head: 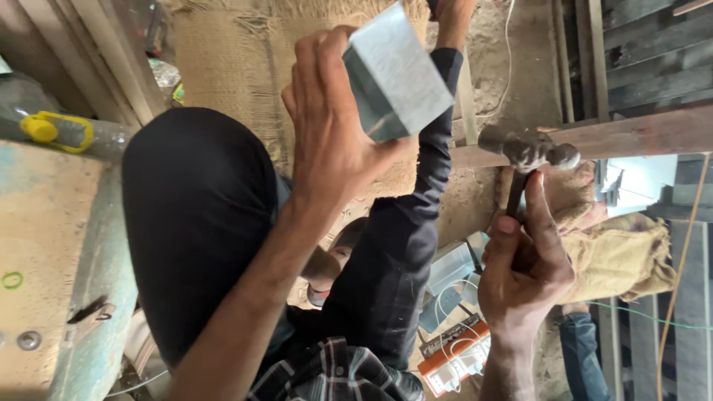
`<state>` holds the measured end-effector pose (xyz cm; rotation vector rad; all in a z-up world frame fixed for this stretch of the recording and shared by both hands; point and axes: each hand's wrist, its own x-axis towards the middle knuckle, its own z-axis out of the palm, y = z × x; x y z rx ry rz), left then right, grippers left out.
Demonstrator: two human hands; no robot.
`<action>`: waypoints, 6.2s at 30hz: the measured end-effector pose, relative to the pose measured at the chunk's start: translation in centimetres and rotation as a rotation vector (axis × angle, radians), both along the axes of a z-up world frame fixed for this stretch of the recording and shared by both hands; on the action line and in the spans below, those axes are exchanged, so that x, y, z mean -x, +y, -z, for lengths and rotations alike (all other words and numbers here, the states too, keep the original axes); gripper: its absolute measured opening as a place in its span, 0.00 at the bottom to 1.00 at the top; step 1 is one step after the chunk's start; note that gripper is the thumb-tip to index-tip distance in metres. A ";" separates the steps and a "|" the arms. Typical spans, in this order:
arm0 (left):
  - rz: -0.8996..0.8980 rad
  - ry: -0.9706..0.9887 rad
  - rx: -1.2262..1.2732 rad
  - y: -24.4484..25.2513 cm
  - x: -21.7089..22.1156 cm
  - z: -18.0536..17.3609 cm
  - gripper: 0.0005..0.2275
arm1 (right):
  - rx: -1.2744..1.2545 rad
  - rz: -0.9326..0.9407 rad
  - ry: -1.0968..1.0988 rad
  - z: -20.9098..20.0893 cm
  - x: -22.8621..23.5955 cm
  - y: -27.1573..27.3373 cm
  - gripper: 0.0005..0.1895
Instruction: The person sits cross-legged and repeatedly hammers a small rectangular metal box on a burlap-covered surface. They rotate the box to strike different sides and edges, using a hammer in their right hand.
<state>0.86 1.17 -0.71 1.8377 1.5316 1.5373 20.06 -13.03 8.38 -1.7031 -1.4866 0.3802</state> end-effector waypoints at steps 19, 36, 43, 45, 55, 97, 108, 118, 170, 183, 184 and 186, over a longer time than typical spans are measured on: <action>-0.038 -0.121 0.127 -0.8 0.2 0.8 0.53 | -0.275 -0.237 -0.339 -2.0 4.6 4.2 0.25; -0.047 -0.121 0.158 -0.8 -0.3 1.4 0.56 | -0.338 -0.160 -0.488 -0.6 2.4 3.6 0.25; -0.078 -0.134 0.074 -1.1 -0.7 2.0 0.59 | -0.190 -0.248 -0.553 0.2 0.4 2.5 0.20; -0.073 -0.122 0.032 -0.9 -1.3 2.5 0.58 | -0.271 -0.228 -0.524 -0.5 -0.5 2.3 0.20; -0.087 -0.129 -0.007 -0.7 -1.6 3.6 0.60 | -0.249 -0.299 -0.526 0.6 1.3 4.8 0.27; -0.073 -0.024 0.045 -1.0 -1.1 2.8 0.55 | -0.459 -0.296 -0.427 -0.5 1.5 5.3 0.27; 0.040 -0.225 0.036 -1.3 0.4 0.5 0.55 | 0.004 -0.081 -0.337 4.7 0.4 -1.6 0.21; 0.272 -0.627 0.497 -1.9 1.0 -0.8 0.47 | 0.354 0.150 0.075 7.8 0.7 -3.1 0.25; 0.236 -0.142 0.706 -2.9 1.2 -0.4 0.55 | -0.258 -0.299 -0.456 -3.8 -0.1 5.6 0.19; 0.181 -0.096 0.568 -3.4 1.4 0.4 0.52 | 0.266 -0.250 -0.292 1.6 1.3 4.9 0.23; 0.177 -0.083 0.490 -3.6 1.3 0.6 0.51 | 0.321 -0.166 -0.235 1.7 1.0 3.7 0.24; 0.191 0.003 0.592 -3.3 0.7 1.2 0.49 | 0.276 -0.153 -0.185 1.7 -0.4 2.5 0.25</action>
